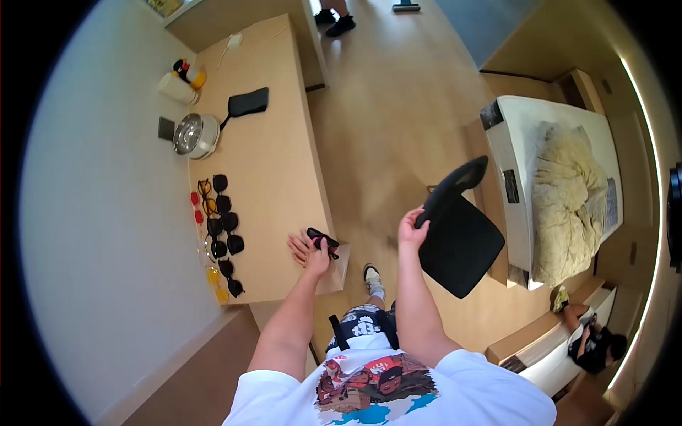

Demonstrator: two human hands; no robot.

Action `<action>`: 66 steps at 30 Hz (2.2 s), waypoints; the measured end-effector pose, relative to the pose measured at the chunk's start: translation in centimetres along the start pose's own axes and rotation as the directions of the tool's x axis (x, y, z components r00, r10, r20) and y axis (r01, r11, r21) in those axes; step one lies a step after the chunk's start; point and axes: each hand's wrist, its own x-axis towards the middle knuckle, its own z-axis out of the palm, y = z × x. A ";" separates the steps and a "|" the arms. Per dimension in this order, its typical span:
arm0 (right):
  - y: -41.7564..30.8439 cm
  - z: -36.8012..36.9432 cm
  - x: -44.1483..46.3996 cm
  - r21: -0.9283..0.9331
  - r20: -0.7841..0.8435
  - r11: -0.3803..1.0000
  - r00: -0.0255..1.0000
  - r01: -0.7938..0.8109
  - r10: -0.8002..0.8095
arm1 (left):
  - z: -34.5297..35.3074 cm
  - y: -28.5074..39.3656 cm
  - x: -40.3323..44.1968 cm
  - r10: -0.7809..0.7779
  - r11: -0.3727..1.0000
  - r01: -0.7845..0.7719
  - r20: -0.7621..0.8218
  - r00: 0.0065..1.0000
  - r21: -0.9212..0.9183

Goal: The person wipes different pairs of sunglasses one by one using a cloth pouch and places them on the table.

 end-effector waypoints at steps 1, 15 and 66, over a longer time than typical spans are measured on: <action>-1.2 0.2 -0.5 -0.024 -0.018 1.000 1.000 0.000 0.000 | 0.5 0.4 -1.8 -0.003 1.000 0.003 0.003 1.000 0.001; 1.3 -1.4 -5.8 -0.667 -0.484 0.576 0.862 -0.474 0.149 | 1.1 -0.8 1.5 0.074 0.997 -0.071 -0.220 0.973 0.025; 19.0 39.4 25.8 0.684 0.504 -0.719 0.634 0.120 0.586 | -5.3 3.7 -6.5 -0.095 0.995 0.100 -0.364 0.926 -0.006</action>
